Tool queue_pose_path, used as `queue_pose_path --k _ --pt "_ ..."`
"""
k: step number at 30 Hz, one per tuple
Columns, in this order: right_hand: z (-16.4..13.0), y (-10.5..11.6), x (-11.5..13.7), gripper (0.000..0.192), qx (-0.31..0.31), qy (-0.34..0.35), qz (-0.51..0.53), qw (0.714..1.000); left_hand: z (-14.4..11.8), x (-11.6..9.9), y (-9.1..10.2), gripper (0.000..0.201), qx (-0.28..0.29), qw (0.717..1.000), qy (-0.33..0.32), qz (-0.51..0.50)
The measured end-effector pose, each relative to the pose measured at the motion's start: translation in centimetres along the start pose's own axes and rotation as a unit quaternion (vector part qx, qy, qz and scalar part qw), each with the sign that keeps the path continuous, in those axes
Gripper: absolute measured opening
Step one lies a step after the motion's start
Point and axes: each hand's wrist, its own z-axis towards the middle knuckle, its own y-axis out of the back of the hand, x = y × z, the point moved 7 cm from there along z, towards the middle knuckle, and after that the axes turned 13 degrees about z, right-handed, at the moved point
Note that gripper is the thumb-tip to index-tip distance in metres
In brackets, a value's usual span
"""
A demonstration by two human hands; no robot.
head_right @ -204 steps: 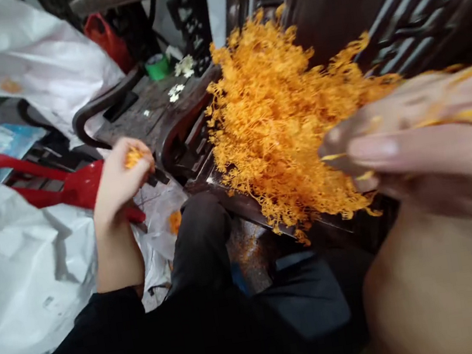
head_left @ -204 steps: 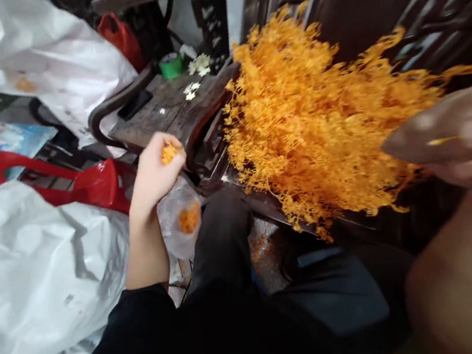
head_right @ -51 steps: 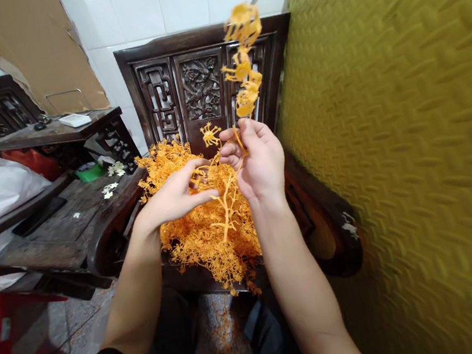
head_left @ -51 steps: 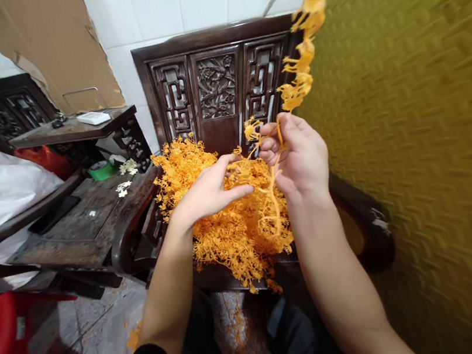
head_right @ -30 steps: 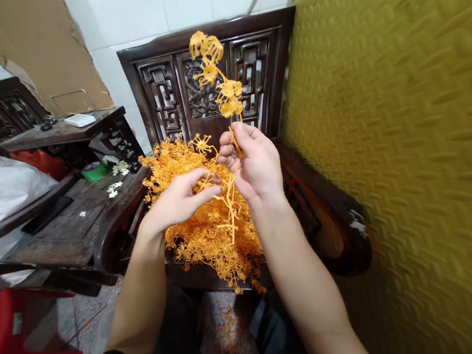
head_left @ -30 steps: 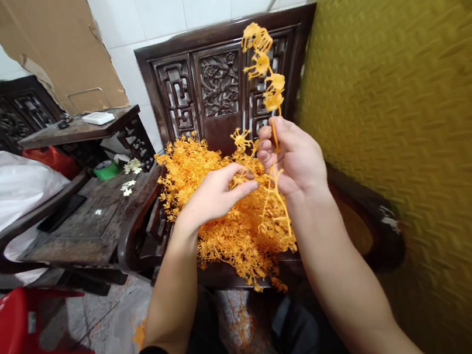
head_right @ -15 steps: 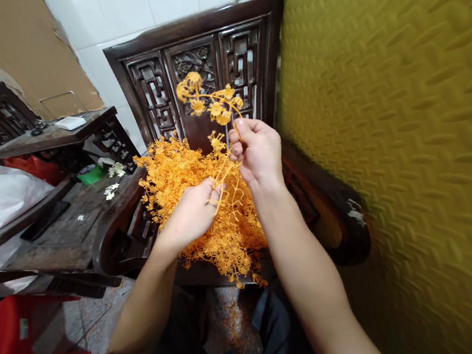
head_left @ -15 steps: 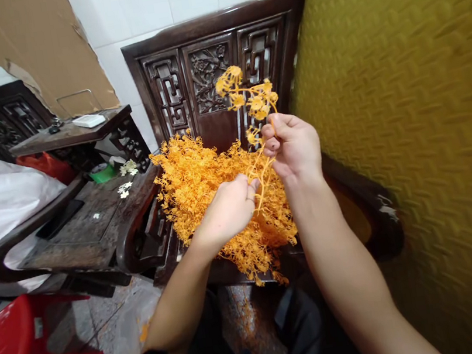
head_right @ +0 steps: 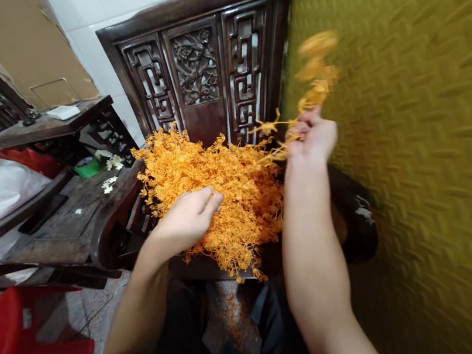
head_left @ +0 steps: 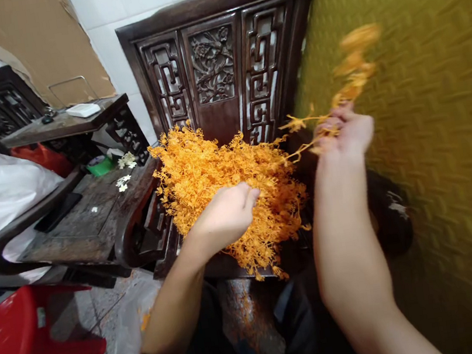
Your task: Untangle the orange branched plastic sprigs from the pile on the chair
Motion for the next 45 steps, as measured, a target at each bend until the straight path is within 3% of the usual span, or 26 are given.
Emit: queue_pose_path --k 3,7,10,14,18,22,25,28,32,36,38,41,43,45 --pt "0.4 0.6 0.1 0.031 -0.021 -0.035 0.048 0.998 -0.5 0.9 1.3 0.033 -0.028 0.997 0.009 -0.072" --pt "-1.3 -3.9 -1.0 0.023 0.040 -0.098 0.129 0.986 -0.1 1.4 2.7 0.026 -0.069 0.981 0.010 -0.182" --pt "-3.0 -6.6 -0.7 0.029 0.058 -0.111 0.153 0.980 0.2 2.0 3.2 0.044 -0.137 0.969 0.027 -0.205" --pt "-5.1 -8.1 -0.1 0.039 0.040 -0.140 0.152 0.978 0.7 2.3 3.2 0.057 -0.228 0.946 0.025 -0.231" --pt "-7.1 -9.7 -0.5 0.038 0.022 -0.167 0.146 0.975 0.9 1.5 3.2 0.045 -0.260 0.944 -0.010 -0.204" --pt "-8.7 -11.8 -1.7 0.035 0.046 -0.211 0.170 0.962 0.2 0.1 3.8 0.041 -0.277 0.952 -0.048 -0.121" --pt "-9.2 -12.5 -2.7 0.027 0.056 -0.238 0.206 0.948 -0.6 0.2 4.6 0.051 -0.337 0.924 -0.074 -0.164" --pt "-8.4 -12.0 -2.8 0.020 0.094 -0.216 0.211 0.949 -1.1 0.5 4.8 0.056 -0.383 0.889 -0.120 -0.222" --pt "-5.7 -9.0 -1.2 0.027 0.141 -0.113 0.142 0.973 -1.1 1.2 4.4 0.061 -0.342 0.904 -0.101 -0.236" --pt "-3.1 -3.8 2.1 0.038 0.033 0.000 0.131 0.991 -1.9 2.4 4.8 0.061 -0.281 0.911 -0.034 -0.299" --pt "-3.1 -2.8 3.4 0.043 -0.002 0.028 0.154 0.988 -2.3 2.7 5.1 0.051 -0.254 0.911 -0.015 -0.325" --pt "-4.4 -4.6 3.6 0.040 0.025 0.022 0.161 0.986 -2.2 2.6 5.1 0.025 -0.192 0.917 -0.014 -0.350" --pt "-5.7 -6.9 2.6 0.034 0.057 0.001 0.120 0.991 -1.9 2.7 5.0 0.042 -0.168 0.917 -0.019 -0.362" --pt "-6.9 -8.8 1.7 0.029 0.087 0.005 0.053 0.995 -1.7 3.4 5.1 0.042 -0.178 0.914 -0.014 -0.364"
